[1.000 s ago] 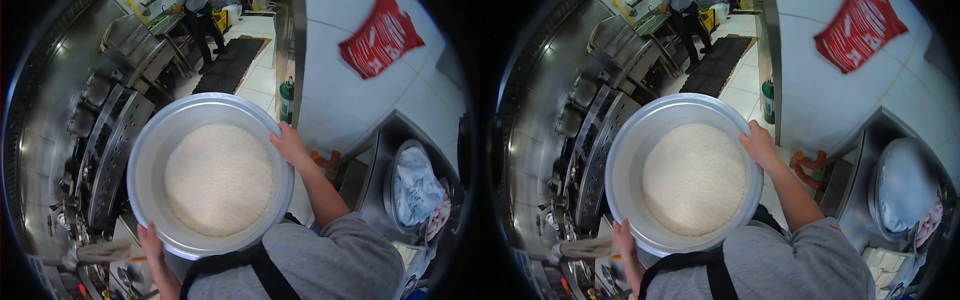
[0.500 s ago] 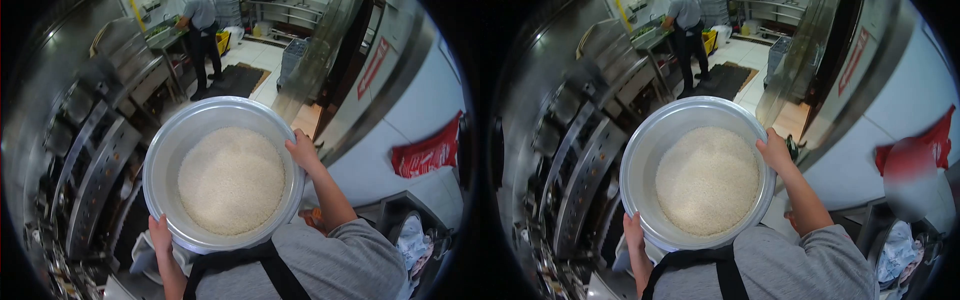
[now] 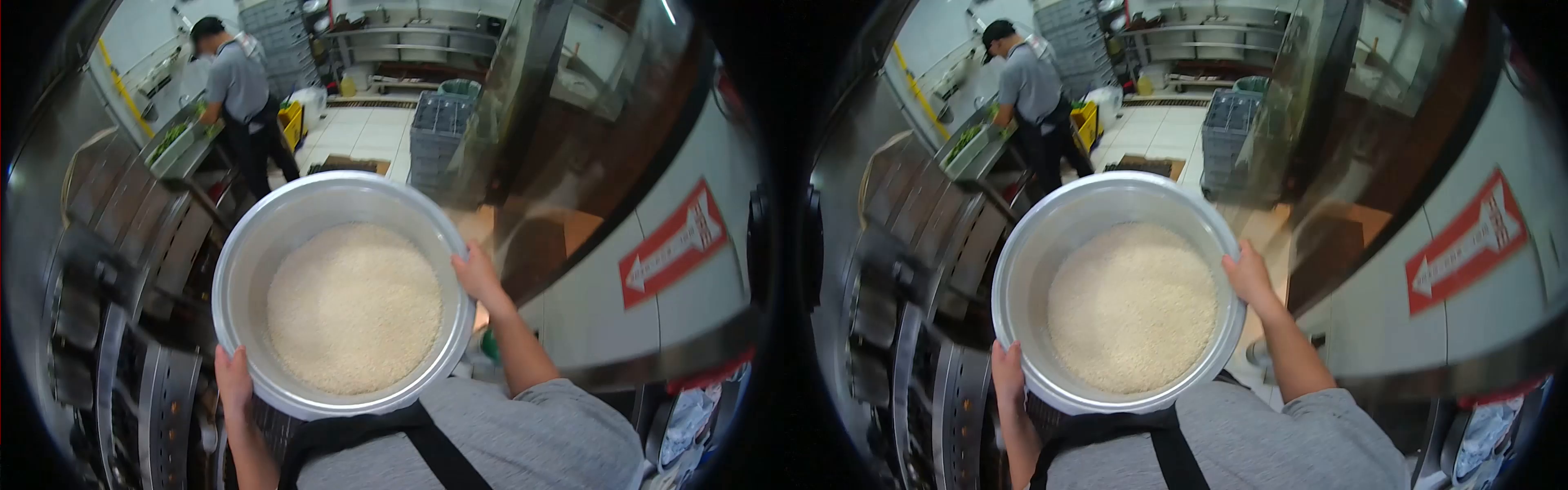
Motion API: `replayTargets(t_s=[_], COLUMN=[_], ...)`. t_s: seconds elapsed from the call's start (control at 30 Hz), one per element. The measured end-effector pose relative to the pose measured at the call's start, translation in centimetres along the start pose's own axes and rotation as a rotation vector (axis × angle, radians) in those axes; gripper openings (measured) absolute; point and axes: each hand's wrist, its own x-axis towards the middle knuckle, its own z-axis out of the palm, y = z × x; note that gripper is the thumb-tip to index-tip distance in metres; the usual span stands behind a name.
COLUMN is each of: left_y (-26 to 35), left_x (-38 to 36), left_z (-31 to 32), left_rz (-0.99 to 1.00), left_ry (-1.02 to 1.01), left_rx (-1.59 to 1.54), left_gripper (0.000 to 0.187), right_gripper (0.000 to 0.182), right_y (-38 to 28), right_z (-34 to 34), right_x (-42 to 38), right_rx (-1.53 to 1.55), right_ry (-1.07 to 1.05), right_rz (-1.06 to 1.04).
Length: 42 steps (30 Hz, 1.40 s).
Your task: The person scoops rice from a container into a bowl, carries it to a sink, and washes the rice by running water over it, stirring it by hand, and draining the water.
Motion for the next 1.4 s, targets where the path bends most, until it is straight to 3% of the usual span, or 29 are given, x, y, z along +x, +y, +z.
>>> replayTargets(t_s=[0.37,0.53,0.73,0.83,0.97,1.1,1.23,1.3,1.33,1.4], left_y=[2.2,1.7,6.0,10.7,12.0,14.9,17.0,16.8,22.5,23.2], left_x=[30.7,50.5,72.8,77.9,88.5,96.8,105.9,110.4,107.6,111.2], left_z=[9.4,16.4,28.4,34.9,44.5,52.6,57.3,59.6,60.0,62.8], left_rz=[-0.073,-0.018,0.195,0.159,0.235,0.181,0.223,0.16,0.124,0.087], left_ry=[-0.079,-0.273,-0.611,-0.658,-0.769,-0.732,-0.673,-0.658,-0.56,-0.535], left_rx=[-0.144,-0.181,-0.124,-0.148,-0.072,-0.107,0.021,-0.078,0.252,0.286], left_gripper=[0.033,0.033,0.033,0.031,0.03,0.029,0.03,0.031,0.049,0.048], right_gripper=[0.035,0.032,0.033,0.033,0.035,0.035,0.036,0.033,0.034,0.034], right_y=[-7.6,-6.6,-7.2,-6.0,-1.9,0.9,0.2,-1.1,-0.5,-0.1], right_z=[7.4,12.1,10.2,10.4,12.1,12.4,12.4,12.3,13.0,14.7], right_x=[30.3,42.7,53.3,56.7,65.7,78.7,91.6,97.3,100.4,106.1], right_rx=[0.005,-0.037,-0.035,-0.045,-0.035,-0.083,-0.042,-0.113,-0.111,-0.104], right_ry=[0.065,0.179,0.325,0.4,0.505,0.508,0.475,0.452,0.445,0.443], right_rz=[0.009,0.071,0.29,0.402,0.441,0.437,0.391,0.394,0.373,0.366])
